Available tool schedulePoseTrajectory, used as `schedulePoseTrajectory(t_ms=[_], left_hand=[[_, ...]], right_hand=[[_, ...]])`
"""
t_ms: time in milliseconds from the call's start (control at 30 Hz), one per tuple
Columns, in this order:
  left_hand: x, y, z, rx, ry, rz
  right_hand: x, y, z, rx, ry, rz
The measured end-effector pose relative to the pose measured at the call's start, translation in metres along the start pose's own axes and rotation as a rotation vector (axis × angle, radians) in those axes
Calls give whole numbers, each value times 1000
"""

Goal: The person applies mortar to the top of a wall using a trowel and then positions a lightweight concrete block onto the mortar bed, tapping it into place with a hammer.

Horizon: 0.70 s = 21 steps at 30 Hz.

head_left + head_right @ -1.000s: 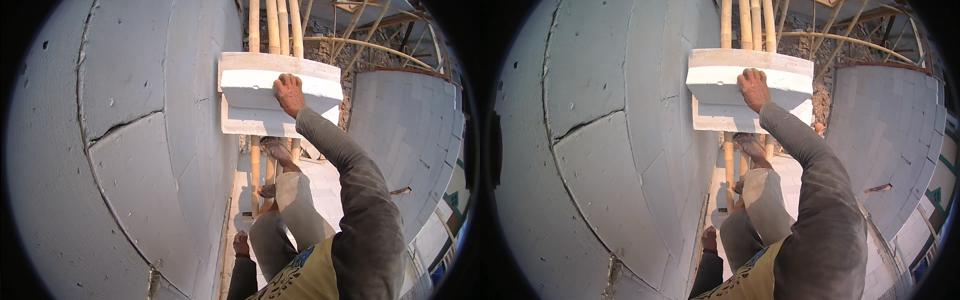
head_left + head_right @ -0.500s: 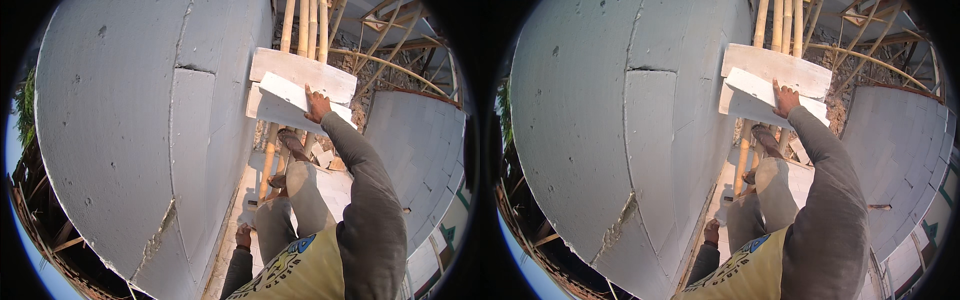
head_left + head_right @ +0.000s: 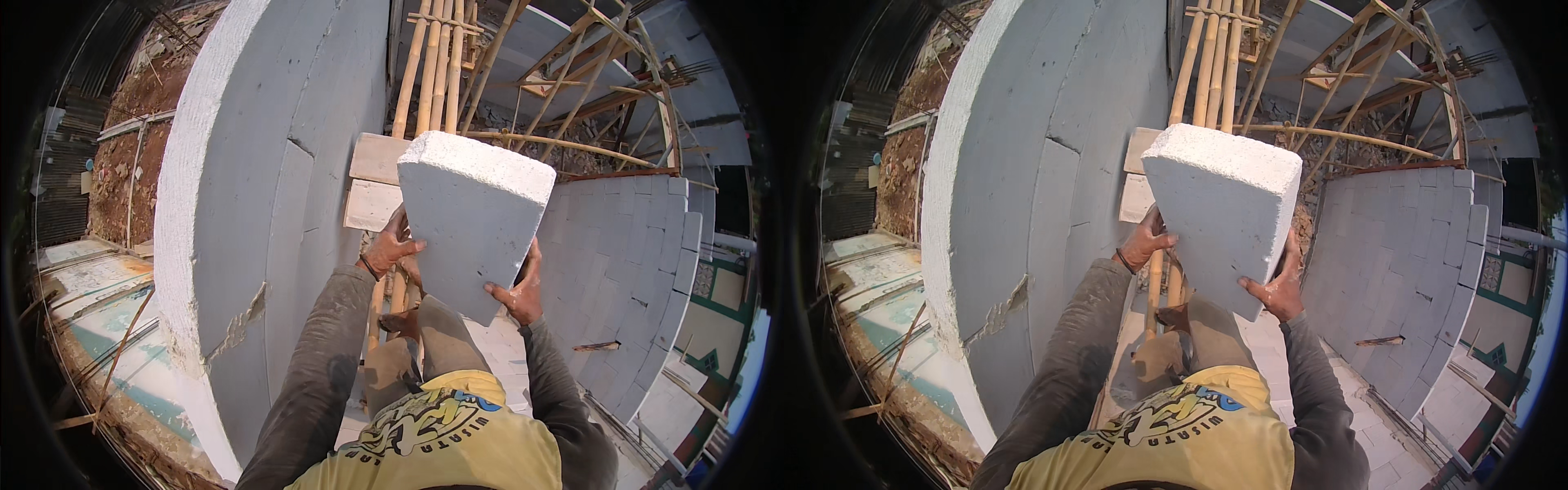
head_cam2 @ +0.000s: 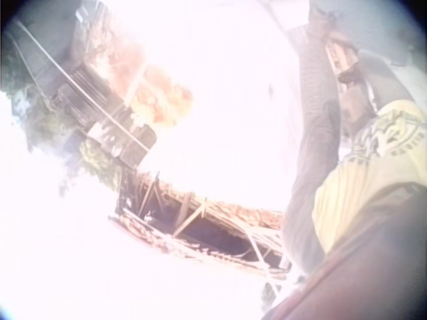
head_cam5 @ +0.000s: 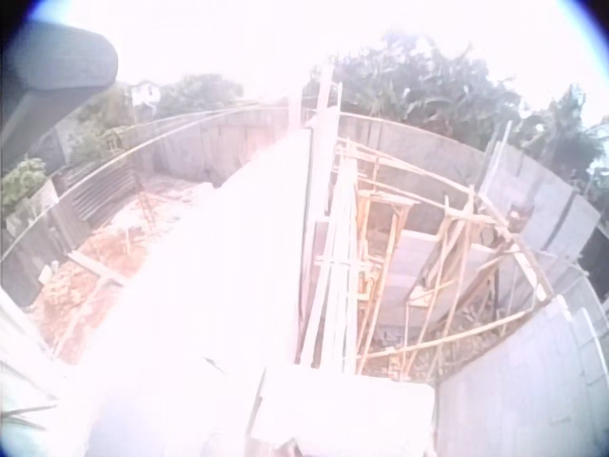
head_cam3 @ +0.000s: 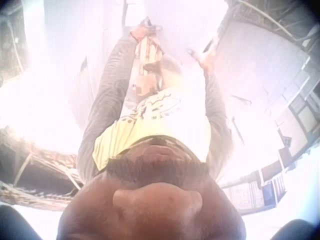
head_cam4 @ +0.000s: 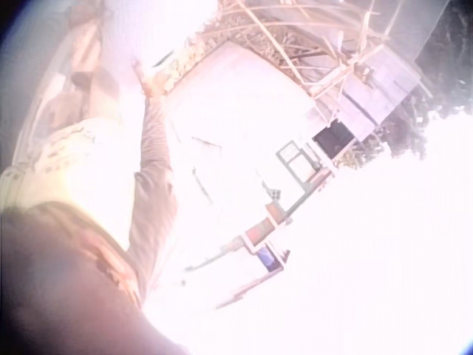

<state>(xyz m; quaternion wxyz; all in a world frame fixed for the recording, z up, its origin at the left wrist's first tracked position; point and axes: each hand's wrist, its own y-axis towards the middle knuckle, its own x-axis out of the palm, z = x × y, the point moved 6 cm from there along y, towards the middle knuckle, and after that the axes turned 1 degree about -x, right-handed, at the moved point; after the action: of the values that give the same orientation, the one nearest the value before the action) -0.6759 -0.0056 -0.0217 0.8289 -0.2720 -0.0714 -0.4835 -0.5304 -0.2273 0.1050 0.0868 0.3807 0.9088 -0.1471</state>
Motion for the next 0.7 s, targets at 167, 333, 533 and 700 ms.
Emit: schedulePoseTrajectory(t_ms=[167, 333, 533, 700], left_hand=[[7, -10, 20, -189, 87, -208], [5, -52, 55, -104, 67, -84], [31, -107, 112, 167, 497, 18], [45, -147, 145, 125, 747, 212]], right_hand=[[-2, -13, -4, -3, -96, -76], [11, -4, -27, 46, 175, -119], [11, -8, -16, 155, 678, -143], [53, -11, 57, 269, 1156, -162]])
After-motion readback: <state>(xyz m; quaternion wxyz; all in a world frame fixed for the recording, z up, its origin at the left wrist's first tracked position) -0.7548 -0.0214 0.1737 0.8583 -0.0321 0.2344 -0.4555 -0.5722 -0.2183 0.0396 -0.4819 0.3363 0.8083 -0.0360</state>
